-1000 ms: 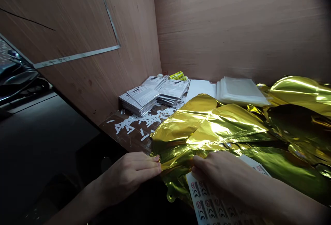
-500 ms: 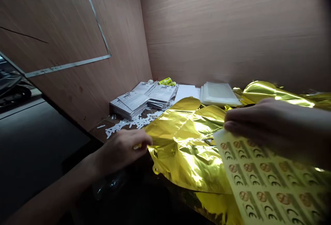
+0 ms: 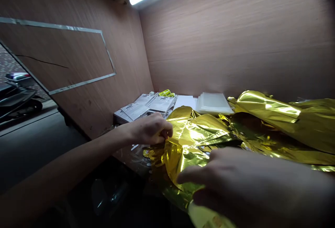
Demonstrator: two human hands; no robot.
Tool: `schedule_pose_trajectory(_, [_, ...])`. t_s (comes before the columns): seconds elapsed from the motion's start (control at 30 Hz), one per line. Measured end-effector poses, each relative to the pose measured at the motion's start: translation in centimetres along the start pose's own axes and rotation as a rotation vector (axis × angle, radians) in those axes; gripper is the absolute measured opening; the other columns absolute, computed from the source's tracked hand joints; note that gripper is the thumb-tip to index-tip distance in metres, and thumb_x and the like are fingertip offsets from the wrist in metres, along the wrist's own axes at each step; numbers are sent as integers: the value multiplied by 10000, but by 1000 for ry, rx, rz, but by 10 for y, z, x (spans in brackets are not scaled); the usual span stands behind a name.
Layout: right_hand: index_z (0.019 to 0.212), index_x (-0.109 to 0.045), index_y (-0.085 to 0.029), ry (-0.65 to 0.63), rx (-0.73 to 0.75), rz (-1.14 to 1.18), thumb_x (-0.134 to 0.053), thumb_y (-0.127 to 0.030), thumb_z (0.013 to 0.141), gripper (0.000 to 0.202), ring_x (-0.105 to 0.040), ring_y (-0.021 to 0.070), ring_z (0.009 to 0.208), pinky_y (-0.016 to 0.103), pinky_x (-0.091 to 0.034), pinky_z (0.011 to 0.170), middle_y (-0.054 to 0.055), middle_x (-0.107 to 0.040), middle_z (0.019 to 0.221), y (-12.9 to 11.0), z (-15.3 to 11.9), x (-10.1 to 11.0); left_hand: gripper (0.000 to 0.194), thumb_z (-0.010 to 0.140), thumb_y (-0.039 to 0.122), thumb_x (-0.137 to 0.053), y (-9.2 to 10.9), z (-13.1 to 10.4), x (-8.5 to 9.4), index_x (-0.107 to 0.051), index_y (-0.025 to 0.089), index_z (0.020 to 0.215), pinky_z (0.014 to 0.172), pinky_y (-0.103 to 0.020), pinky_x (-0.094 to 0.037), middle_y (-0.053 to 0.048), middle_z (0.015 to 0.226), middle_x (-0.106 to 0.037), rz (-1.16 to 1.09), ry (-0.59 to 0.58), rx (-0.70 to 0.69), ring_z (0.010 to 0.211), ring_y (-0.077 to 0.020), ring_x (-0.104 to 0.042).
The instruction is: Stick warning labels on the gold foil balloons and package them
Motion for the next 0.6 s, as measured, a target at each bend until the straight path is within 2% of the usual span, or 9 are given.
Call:
schedule_pose_trajectory(0.03, [1099,-729,-293,-146,26,24,-662,-262,927,187,-504,109,454,267,-231,403,-40,-667,650,-12,11,-15,295,708,-9,-633,1,2,0,-772,168,899,658,-238,-503,-19,763,-764,14,3,-7,685,-142,-704])
schedule_pose_trajectory(0.1, [1376,-603,-222,-235,4,10,-650,-261,915,465,-513,134,467,282,-197,386,-16,-693,682,-26,29,-35,315,674,-9,-643,4,7,1,-767,164,906,671,-244,-506,-17,762,-766,50,15,-18,678,-147,-707])
schedule_pose_trajectory(0.17, [1510,-444,-96,-195,-26,-63,-638,-245,886,671,-531,150,481,293,-195,382,23,-717,725,-30,43,-48,332,644,-11,-661,7,11,0,-767,159,907,661,-243,-506,-13,752,-767,60,2,-4,659,-147,-708])
schedule_pose_trajectory(0.23, [1525,-371,3,-90,-46,-156,-604,-207,851,743,-521,149,454,309,-179,378,53,-716,724,-28,52,-59,340,627,-13,-679,8,14,-2,-766,156,910,625,-229,-500,-6,743,-764,27,-30,20,632,-138,-700])
schedule_pose_trajectory(0.37, [1442,-425,66,66,-59,-275,-582,-162,773,725,-521,152,425,331,-142,379,96,-705,720,-18,59,-85,338,624,30,-765,6,16,-6,-764,149,940,568,-207,-479,7,710,-744,-66,-62,72,589,-124,-668])
schedule_pose_trajectory(0.47, [1354,-496,45,68,-114,-295,-623,-136,731,661,-524,149,421,314,-156,374,80,-683,682,-12,61,-103,299,664,83,-803,4,17,-8,-783,148,956,569,-213,-467,4,695,-727,-93,-71,82,581,-119,-647])
schedule_pose_trajectory(0.6, [1169,-616,-45,17,-171,-273,-657,-117,741,435,-568,145,481,267,-237,400,92,-697,739,-10,62,-107,329,713,53,-743,6,19,-6,-837,217,982,595,-234,-448,6,689,-689,-29,-22,-35,595,-110,-603])
Point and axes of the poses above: each hand's wrist, its own z-axis towards the middle knuckle, its own x-axis out of the back of the hand, y = z × x, the point moved 5 cm from there along z, towards the middle knuckle
